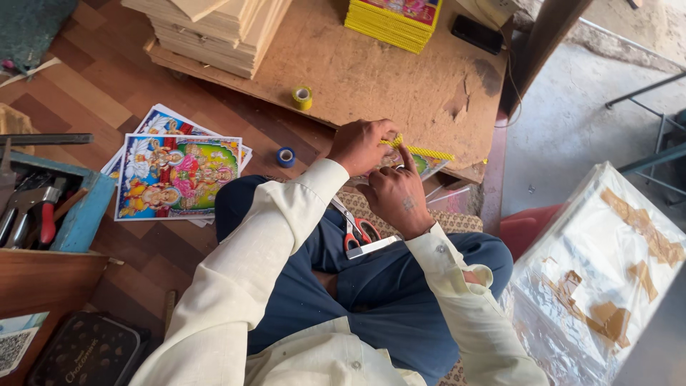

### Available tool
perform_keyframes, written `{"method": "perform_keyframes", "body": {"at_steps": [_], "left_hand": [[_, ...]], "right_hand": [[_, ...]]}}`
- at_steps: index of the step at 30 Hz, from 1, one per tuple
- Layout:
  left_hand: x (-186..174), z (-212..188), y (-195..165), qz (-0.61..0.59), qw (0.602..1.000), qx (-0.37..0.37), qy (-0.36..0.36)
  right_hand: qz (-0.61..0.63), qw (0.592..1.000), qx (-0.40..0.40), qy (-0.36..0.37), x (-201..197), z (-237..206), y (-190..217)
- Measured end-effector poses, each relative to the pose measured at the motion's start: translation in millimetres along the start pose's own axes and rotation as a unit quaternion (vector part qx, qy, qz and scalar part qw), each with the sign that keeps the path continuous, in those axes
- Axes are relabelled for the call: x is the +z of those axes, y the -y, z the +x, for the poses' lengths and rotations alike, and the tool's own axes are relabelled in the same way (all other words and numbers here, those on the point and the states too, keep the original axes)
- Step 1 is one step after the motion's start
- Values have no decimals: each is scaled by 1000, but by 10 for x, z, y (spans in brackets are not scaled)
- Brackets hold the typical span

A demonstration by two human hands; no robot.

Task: The person sits on the floor and assembles printed materials by cutting the edges of a colorful printed sheet with scissors, then applying a yellow decorative border tape to the edges. The person handles the printed sheet, scissors, and tape roll to complete the assembly.

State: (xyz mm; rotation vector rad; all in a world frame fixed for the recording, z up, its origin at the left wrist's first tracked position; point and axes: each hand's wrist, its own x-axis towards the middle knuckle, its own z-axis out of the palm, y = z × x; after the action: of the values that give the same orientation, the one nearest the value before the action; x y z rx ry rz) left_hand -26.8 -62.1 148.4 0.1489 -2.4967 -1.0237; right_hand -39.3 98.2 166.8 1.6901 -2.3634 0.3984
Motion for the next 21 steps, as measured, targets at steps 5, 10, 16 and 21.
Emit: {"method": "perform_keyframes", "body": {"at_steps": [5, 10, 16, 21], "left_hand": [[-30, -39, -23, -10, 1000, -3, 14], [-25, -45, -29, 7, 1000, -6, 23], [-33, -40, -11, -23, 999, -16, 31], [-22, -24, -3, -15, 999, -25, 39]], "right_hand": [[-37, 998, -6, 47, 13, 78, 47], [-55, 994, 6, 94, -24, 112, 78], [-25, 993, 31, 115, -47, 139, 91], [-40, 996, 10, 73, 10, 132, 94]]}}
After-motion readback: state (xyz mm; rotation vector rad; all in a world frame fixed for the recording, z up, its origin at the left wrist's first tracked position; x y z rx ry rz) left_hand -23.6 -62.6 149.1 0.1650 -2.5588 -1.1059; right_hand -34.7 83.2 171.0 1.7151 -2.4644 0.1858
